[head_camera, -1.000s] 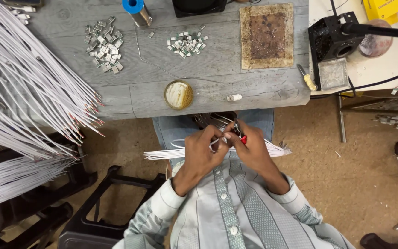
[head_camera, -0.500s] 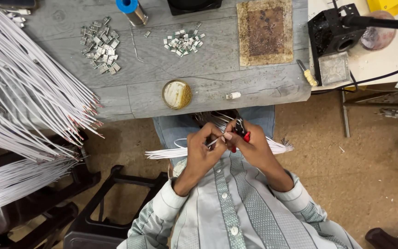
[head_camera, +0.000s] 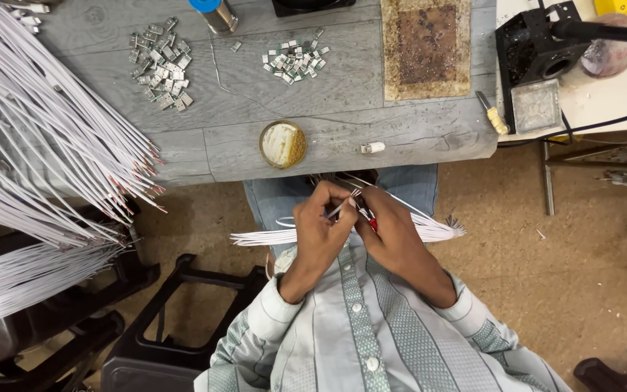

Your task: Soldering multiple thin white wires to small electronic connectors.

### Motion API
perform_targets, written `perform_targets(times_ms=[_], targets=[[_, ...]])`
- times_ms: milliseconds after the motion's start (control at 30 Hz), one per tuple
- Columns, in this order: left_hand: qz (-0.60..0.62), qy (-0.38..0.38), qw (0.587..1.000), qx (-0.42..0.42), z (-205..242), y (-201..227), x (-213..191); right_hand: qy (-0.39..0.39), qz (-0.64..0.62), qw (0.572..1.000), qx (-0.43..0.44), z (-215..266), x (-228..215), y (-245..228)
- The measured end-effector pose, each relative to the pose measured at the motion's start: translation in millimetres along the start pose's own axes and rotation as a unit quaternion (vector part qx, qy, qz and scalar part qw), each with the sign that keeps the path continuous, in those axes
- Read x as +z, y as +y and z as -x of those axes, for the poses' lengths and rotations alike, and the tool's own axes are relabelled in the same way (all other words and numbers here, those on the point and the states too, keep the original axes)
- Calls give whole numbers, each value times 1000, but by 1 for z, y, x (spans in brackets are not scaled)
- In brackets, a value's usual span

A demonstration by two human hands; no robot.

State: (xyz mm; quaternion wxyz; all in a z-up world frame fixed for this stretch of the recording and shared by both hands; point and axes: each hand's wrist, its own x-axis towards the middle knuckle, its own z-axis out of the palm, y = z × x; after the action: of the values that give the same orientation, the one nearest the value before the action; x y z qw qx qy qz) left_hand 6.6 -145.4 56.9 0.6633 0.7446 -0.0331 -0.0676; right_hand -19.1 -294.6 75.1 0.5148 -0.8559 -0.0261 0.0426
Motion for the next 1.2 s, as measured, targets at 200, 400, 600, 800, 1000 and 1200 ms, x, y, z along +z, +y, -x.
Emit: perform_targets(times_ms=[200, 400, 600, 800, 1000, 1200], targets=[[43, -34, 998, -27, -2, 0, -1, 4, 37, 999, 20, 3, -2, 7], [140, -120, 979, -87, -4, 2, -13, -21, 25, 997, 68, 1, -6, 9], [147, -113, 973, -134, 0, -6, -9, -20, 35, 999, 18, 6, -3, 16], [154, -106, 969, -160, 5, -14, -9, -27, 58, 997, 44, 9, 2, 23], [149, -114, 965, -182, 9, -22, -8, -42, 30, 995, 80, 14, 6, 27], [147, -139, 957, -207, 13, -40, -4, -82, 12, 983, 163, 23, 8, 40]])
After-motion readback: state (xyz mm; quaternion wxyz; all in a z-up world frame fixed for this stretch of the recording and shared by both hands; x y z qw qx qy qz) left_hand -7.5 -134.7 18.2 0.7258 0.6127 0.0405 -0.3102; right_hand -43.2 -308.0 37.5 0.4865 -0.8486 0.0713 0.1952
